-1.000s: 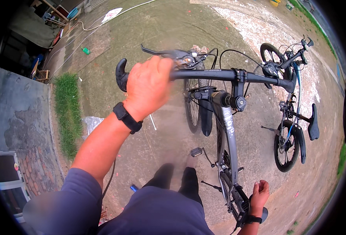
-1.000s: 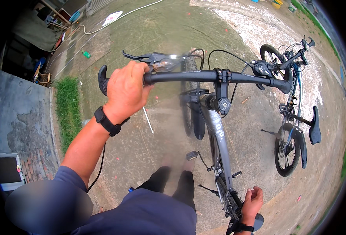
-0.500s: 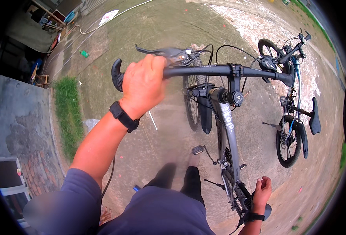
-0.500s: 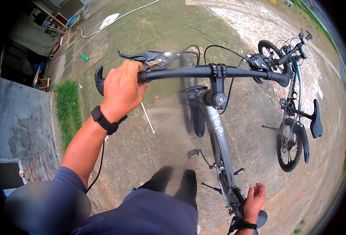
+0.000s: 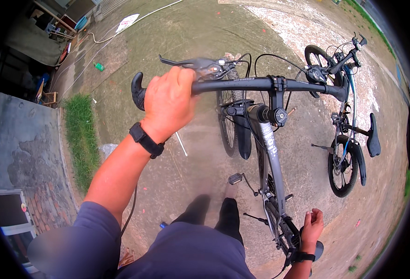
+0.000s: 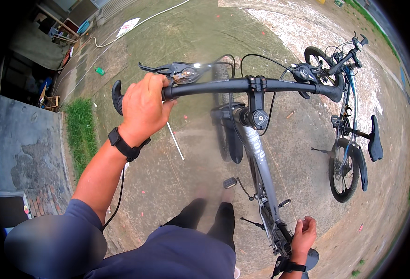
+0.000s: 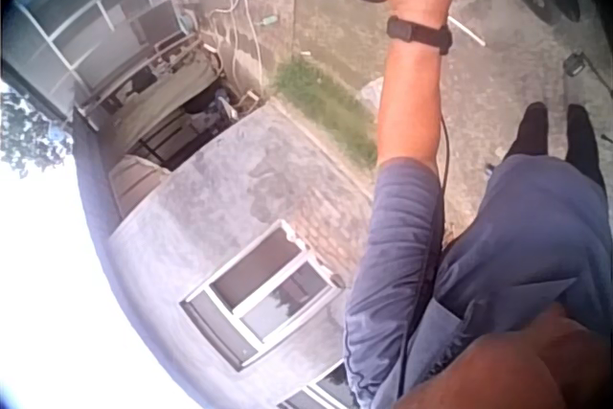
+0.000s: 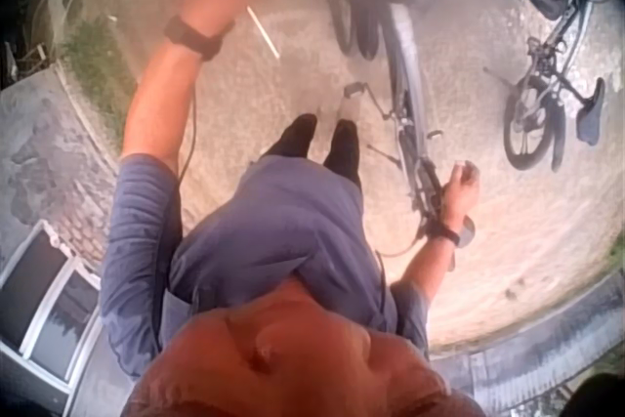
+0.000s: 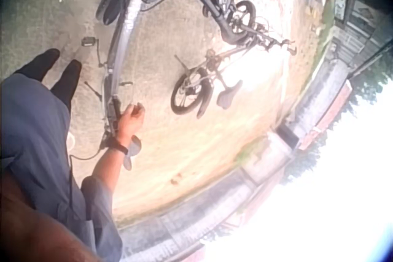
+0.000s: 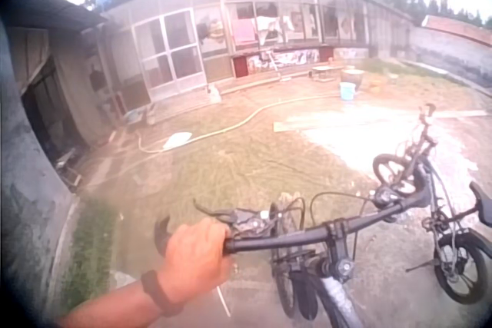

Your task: The person works on the handlebars and braking system of a bicycle by hand and using a screwdriver to tighten or adjust components.

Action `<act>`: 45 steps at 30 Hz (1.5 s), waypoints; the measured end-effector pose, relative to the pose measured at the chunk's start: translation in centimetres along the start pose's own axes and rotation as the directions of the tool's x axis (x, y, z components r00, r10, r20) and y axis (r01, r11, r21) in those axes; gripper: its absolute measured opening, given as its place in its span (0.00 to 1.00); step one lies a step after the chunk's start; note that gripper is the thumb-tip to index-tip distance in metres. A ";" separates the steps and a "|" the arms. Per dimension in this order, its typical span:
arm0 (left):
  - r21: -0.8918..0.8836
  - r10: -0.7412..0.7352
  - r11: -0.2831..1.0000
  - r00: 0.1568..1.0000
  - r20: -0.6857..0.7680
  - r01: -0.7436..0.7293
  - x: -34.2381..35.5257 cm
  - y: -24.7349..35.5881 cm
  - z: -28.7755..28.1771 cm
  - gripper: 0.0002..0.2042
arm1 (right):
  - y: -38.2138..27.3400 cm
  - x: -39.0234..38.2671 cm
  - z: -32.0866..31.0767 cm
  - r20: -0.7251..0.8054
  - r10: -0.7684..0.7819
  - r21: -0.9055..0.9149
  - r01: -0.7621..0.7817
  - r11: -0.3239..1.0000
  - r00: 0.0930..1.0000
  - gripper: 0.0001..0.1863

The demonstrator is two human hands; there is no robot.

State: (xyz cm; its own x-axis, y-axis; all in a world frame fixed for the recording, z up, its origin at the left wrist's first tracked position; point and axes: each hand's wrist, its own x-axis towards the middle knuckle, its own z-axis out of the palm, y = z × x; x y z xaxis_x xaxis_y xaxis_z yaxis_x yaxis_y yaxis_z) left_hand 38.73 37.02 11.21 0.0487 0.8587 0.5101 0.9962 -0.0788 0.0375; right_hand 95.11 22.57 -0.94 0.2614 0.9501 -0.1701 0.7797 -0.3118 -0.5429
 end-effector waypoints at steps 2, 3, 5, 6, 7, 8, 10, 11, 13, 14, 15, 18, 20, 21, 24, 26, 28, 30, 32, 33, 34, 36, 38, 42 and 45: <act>0.003 -0.008 1.000 1.000 0.006 0.008 0.0 0.0 -0.1 0.26 | -0.1 0.0 0.0 0.004 0.013 0.011 -0.013 1.000 1.000 0.12; 0.003 -0.012 1.000 1.000 0.009 0.012 0.0 0.0 -0.1 0.26 | -0.1 0.0 0.0 0.005 0.020 0.015 -0.020 1.000 1.000 0.12; -0.007 -0.003 1.000 1.000 -0.001 0.003 0.0 0.0 0.0 0.26 | 0.0 -0.1 0.1 -0.004 0.010 0.007 -0.010 1.000 1.000 0.12; -0.009 0.000 1.000 1.000 -0.006 0.000 0.0 0.0 -0.1 0.26 | 0.0 -0.1 0.1 -0.006 0.004 0.004 -0.004 1.000 1.000 0.12; -0.008 -0.002 1.000 1.000 -0.003 0.002 0.0 0.0 -0.1 0.26 | -0.1 0.0 0.1 0.000 0.011 0.009 -0.010 1.000 1.000 0.12; -0.007 -0.005 1.000 1.000 0.000 0.005 -0.1 -0.1 -0.1 0.26 | -0.2 0.0 0.1 0.005 0.017 0.013 -0.017 1.000 1.000 0.12; -0.010 -0.003 1.000 1.000 -0.001 0.003 -0.1 -0.2 0.0 0.26 | -0.2 0.0 0.0 0.026 0.028 0.026 -0.029 0.999 0.999 0.13; -0.012 -0.001 1.000 1.000 -0.003 0.001 -0.2 -0.2 0.1 0.26 | -0.1 -0.1 0.1 0.045 0.032 0.035 -0.033 0.999 0.998 0.14; -0.023 -0.008 1.000 1.000 -0.014 0.007 -0.4 -0.5 0.1 0.26 | -1.8 0.8 -0.4 0.068 -0.048 0.019 0.047 0.999 0.996 0.16; -0.034 -0.010 0.999 1.000 -0.021 0.009 -0.5 -0.7 0.1 0.26 | -3.0 1.3 -0.7 0.074 -0.125 -0.002 0.125 0.992 0.989 0.17; -0.056 -0.012 0.998 1.000 -0.028 0.010 -0.6 -0.8 0.4 0.26 | -5.3 1.8 -1.3 0.076 -0.196 -0.032 0.199 0.980 0.978 0.18; -0.044 0.010 0.999 0.999 -0.033 -0.012 -0.4 -0.6 0.7 0.24 | -15.8 4.8 -3.4 0.068 -0.531 -0.022 0.534 0.845 0.844 0.20; -0.038 0.012 0.999 1.000 -0.023 -0.013 -0.4 -0.5 0.7 0.23 | -23.1 7.3 -3.7 0.067 -0.730 -0.041 0.733 0.679 0.680 0.20; -0.032 0.011 0.999 1.000 -0.016 -0.011 -0.4 -0.5 0.6 0.23 | -26.5 8.7 -3.3 0.065 -0.816 -0.022 0.818 0.574 0.574 0.22; -0.012 -0.007 1.000 1.000 -0.026 0.007 -1.0 -1.2 0.3 0.21 | -36.3 12.3 -0.5 0.067 -0.951 0.014 0.953 0.303 0.302 0.23; -0.029 -0.009 1.000 1.000 -0.024 0.008 -1.0 -1.2 0.3 0.21 | -40.9 14.1 1.5 0.076 -0.978 0.009 0.980 0.198 0.197 0.19; -0.041 -0.008 0.999 1.000 -0.030 0.007 -0.9 -1.0 0.2 0.21 | -43.7 15.6 3.7 0.128 -0.983 0.017 0.991 0.131 0.128 0.17; -0.057 -0.012 0.998 0.999 -0.044 0.010 -0.9 -0.8 0.2 0.21 | -45.4 16.5 5.4 0.193 -0.978 0.028 0.996 0.082 0.075 0.15; -0.057 -0.016 0.998 0.998 -0.058 0.013 -1.0 -0.9 0.2 0.21 | -46.3 16.9 6.7 0.270 -0.962 0.040 0.998 0.050 0.037 0.13; -0.056 -0.016 0.998 0.998 -0.064 0.013 -1.1 -0.9 0.2 0.21 | -46.5 17.1 7.1 0.269 -0.963 0.036 0.998 0.045 0.033 0.12; -0.057 -0.021 0.998 0.998 -0.065 0.017 -1.1 -0.9 0.2 0.21 | -46.6 17.1 7.5 0.268 -0.963 0.032 0.999 0.040 0.030 0.11; -0.056 -0.028 0.998 0.997 -0.066 0.024 -1.1 -1.0 0.0 0.21 | -46.9 17.2 7.9 0.274 -0.962 0.029 0.999 0.032 0.023 0.10; -0.053 -0.032 0.998 0.998 -0.062 0.029 -1.3 -1.1 0.0 0.22 | -47.4 17.2 8.2 0.287 -0.958 0.033 0.999 0.025 0.014 0.09; -0.042 -0.041 0.998 0.998 -0.049 0.039 -1.4 -1.2 0.0 0.22 | -48.1 17.5 8.3 0.319 -0.947 0.010 0.999 -0.035 -0.036 0.09; -0.049 -0.039 0.998 0.998 -0.049 0.037 -1.3 -1.2 -0.1 0.22 | -48.7 17.5 8.1 0.357 -0.932 -0.021 0.997 -0.079 -0.067 0.08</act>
State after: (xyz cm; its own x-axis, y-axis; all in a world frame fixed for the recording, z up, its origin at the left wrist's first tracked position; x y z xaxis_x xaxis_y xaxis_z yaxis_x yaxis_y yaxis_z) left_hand 37.47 35.94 10.56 0.0057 0.8354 0.5497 0.9926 -0.0716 0.0985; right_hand 57.11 54.47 15.82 -0.9469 0.2304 0.2241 0.2104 0.9714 -0.1096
